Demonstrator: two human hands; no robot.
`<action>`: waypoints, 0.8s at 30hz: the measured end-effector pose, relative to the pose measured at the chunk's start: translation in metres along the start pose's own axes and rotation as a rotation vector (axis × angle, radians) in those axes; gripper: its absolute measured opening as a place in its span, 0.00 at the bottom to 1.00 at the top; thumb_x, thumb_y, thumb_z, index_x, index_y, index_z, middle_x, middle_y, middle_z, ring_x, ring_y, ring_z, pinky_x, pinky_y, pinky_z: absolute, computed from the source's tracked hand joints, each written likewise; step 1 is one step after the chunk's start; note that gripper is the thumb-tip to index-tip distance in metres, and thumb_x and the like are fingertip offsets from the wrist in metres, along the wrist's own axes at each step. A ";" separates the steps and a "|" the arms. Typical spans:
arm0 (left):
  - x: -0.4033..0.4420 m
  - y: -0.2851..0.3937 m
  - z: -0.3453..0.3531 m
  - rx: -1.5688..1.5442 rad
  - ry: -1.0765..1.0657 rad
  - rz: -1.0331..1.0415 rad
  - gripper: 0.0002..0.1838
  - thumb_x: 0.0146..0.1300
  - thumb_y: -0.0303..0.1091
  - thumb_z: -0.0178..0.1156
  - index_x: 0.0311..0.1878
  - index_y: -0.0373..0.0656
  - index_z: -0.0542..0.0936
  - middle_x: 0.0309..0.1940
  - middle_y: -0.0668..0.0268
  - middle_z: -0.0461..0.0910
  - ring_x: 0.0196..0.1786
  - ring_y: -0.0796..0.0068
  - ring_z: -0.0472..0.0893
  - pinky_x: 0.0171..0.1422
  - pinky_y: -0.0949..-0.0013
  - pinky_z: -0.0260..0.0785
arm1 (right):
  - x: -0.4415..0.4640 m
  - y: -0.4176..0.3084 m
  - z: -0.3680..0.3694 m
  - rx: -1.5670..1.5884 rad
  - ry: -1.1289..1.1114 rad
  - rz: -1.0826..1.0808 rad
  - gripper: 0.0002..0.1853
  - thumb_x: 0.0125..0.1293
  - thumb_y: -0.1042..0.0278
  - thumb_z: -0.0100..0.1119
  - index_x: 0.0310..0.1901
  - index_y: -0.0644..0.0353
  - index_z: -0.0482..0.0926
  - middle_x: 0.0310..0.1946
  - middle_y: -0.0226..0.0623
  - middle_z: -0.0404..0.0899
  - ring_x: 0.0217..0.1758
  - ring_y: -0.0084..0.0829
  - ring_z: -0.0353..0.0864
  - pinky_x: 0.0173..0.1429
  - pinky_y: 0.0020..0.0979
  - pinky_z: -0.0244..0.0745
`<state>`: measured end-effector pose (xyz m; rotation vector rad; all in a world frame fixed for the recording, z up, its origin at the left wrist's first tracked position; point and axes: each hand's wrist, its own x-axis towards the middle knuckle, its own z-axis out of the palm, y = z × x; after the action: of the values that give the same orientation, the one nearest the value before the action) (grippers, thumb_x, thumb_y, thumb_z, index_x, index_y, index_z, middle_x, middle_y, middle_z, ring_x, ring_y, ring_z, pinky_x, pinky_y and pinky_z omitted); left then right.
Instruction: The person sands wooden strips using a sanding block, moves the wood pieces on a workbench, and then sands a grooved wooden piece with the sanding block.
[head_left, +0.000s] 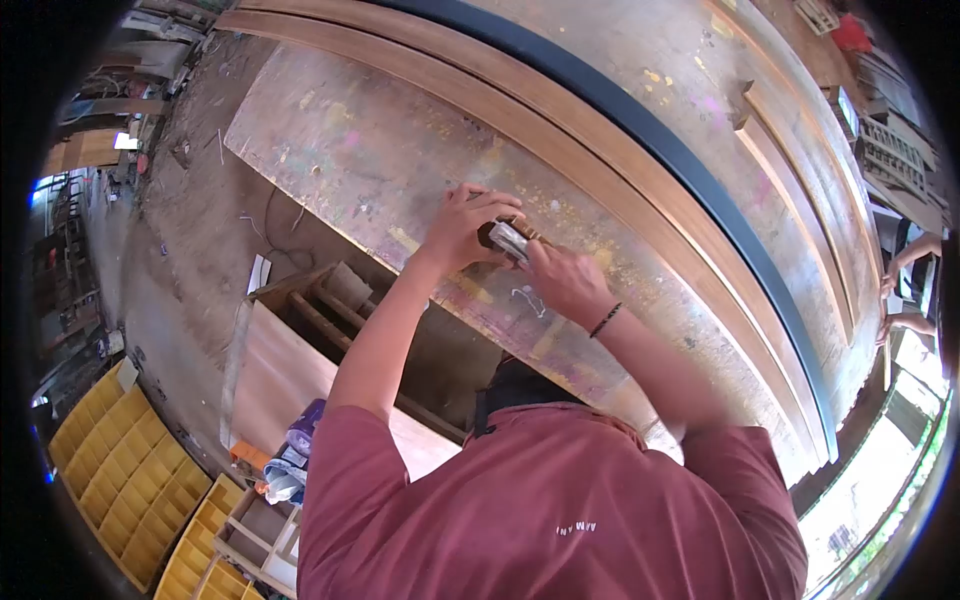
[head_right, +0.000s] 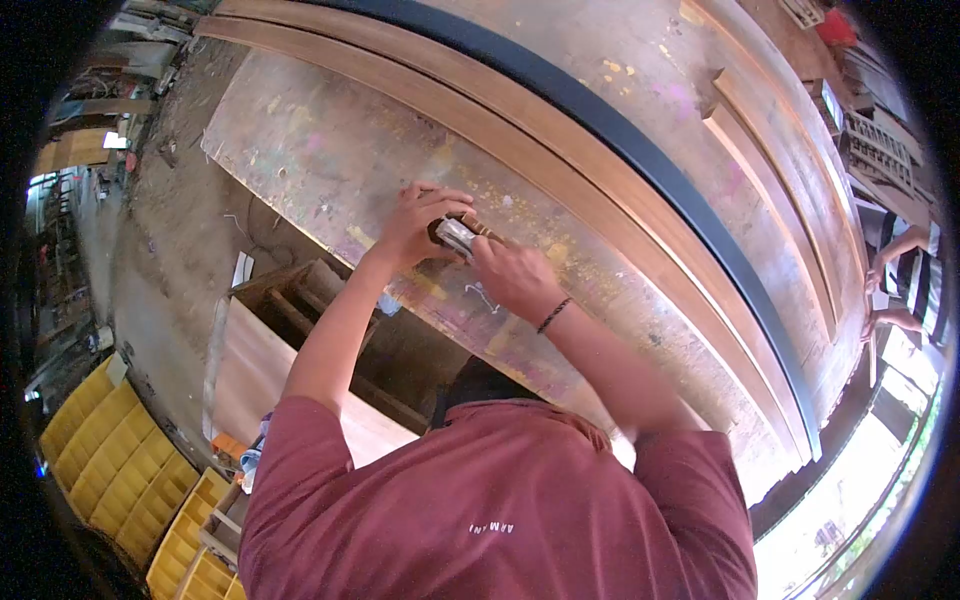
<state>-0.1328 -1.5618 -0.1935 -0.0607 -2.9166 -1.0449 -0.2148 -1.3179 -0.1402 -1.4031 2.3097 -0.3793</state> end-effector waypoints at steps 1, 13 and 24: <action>0.002 0.001 0.000 0.002 0.010 0.003 0.41 0.40 0.51 0.87 0.64 0.69 0.85 0.70 0.89 0.81 0.71 0.64 0.73 0.78 0.50 0.63 | 0.001 0.003 0.007 0.005 -0.012 0.003 0.12 0.77 0.59 0.60 0.48 0.59 0.73 0.33 0.42 0.85 0.38 0.47 0.90 0.41 0.50 0.85; -0.002 0.004 -0.002 0.021 0.015 -0.018 0.41 0.39 0.52 0.88 0.63 0.71 0.85 0.70 0.91 0.81 0.70 0.64 0.73 0.76 0.50 0.66 | 0.016 0.002 0.020 0.016 0.083 -0.063 0.16 0.77 0.54 0.64 0.49 0.58 0.73 0.35 0.44 0.86 0.39 0.47 0.89 0.38 0.48 0.83; -0.002 0.000 0.003 0.038 0.005 -0.034 0.42 0.37 0.52 0.88 0.63 0.70 0.86 0.71 0.91 0.81 0.71 0.64 0.73 0.79 0.46 0.65 | -0.055 0.010 -0.009 -0.005 -0.061 0.100 0.15 0.80 0.53 0.60 0.49 0.57 0.74 0.35 0.45 0.87 0.42 0.48 0.91 0.41 0.50 0.83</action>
<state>-0.1311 -1.5599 -0.1964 -0.0076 -2.9414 -0.9923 -0.2048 -1.2642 -0.1258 -1.2782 2.3213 -0.2965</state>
